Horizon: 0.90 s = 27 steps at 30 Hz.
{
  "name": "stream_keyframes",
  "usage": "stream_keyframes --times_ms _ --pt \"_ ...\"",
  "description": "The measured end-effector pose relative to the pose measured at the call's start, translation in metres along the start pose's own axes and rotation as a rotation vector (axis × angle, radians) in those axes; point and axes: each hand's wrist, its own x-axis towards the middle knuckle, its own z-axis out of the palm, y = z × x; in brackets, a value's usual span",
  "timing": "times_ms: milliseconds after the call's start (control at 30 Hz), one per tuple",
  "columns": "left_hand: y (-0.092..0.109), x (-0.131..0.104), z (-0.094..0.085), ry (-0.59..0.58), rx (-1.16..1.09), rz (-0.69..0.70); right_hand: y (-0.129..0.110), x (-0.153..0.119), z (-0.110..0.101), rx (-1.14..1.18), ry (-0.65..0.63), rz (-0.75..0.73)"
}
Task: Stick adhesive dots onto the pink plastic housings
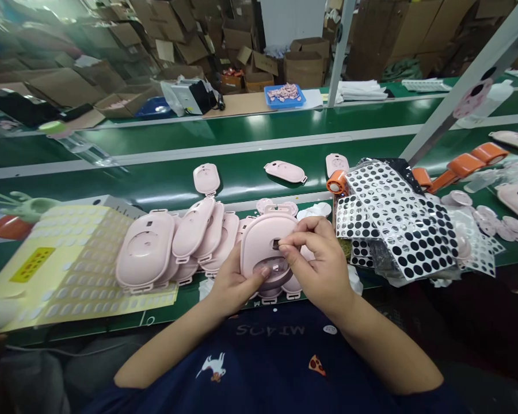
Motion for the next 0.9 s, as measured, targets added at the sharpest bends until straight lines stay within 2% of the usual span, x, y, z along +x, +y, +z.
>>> stream_keyframes --times_ms 600,667,900 --pt "-0.001 0.001 0.001 0.0 0.064 0.046 0.004 -0.003 0.001 -0.006 -0.015 -0.017" --pt "-0.002 0.001 0.001 -0.009 0.08 0.058 0.005 -0.002 0.003 -0.048 -0.001 -0.056" --pt "-0.003 -0.002 0.0 0.003 0.129 0.092 0.005 -0.004 0.012 -0.345 0.126 -0.341"
